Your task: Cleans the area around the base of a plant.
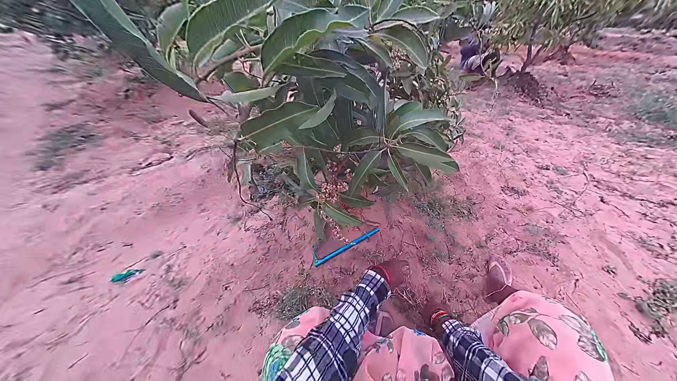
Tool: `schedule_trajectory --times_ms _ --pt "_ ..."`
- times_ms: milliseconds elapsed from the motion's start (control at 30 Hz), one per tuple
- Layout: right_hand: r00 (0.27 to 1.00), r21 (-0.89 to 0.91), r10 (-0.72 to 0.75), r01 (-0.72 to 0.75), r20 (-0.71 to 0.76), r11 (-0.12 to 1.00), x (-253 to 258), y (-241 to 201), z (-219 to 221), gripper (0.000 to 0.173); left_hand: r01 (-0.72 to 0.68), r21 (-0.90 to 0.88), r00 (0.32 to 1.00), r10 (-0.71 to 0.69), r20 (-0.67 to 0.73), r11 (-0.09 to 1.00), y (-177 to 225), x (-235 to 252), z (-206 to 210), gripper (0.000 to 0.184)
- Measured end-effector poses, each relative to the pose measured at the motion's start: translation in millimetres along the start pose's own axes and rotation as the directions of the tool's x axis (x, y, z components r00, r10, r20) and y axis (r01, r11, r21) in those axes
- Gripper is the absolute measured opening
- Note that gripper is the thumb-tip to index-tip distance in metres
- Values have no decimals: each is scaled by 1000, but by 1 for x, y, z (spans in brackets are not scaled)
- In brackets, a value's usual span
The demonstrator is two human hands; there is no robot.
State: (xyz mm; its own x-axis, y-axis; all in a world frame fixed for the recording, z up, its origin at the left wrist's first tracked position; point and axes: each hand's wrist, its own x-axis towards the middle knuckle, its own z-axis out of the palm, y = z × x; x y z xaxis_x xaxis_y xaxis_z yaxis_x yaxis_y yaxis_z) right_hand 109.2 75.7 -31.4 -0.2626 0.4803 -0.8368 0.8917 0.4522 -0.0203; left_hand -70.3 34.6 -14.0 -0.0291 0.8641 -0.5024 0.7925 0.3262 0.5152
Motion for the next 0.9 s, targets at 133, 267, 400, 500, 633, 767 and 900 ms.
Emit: schedule_trajectory --times_ms 133,267,400,500,633,767,900 --pt "994 -185 -85 71 -70 980 131 20 54 40 39 -208 995 -57 -80 977 -19 -22 -10 56" --pt "954 -372 -289 298 80 879 73 28 31 40 142 166 956 -179 234 976 -18 -27 4 64" --pt "990 -391 -142 127 -10 911 16 68 -43 46 148 163 963 -179 200 975 7 -23 9 65" --pt "936 -151 -10 -46 -352 987 16 112 -108 49 45 31 993 -48 108 999 19 -23 2 67" --pt "821 168 31 79 -570 983 16 118 -146 52 -82 -66 994 87 72 994 41 -45 -7 66" --pt "791 342 -24 291 -612 893 37 75 -131 52 -58 -160 998 53 -33 985 25 -67 -22 62" --pt "779 361 -141 432 -611 826 69 21 -99 67 41 -234 983 -81 -167 971 -10 -54 -24 60"
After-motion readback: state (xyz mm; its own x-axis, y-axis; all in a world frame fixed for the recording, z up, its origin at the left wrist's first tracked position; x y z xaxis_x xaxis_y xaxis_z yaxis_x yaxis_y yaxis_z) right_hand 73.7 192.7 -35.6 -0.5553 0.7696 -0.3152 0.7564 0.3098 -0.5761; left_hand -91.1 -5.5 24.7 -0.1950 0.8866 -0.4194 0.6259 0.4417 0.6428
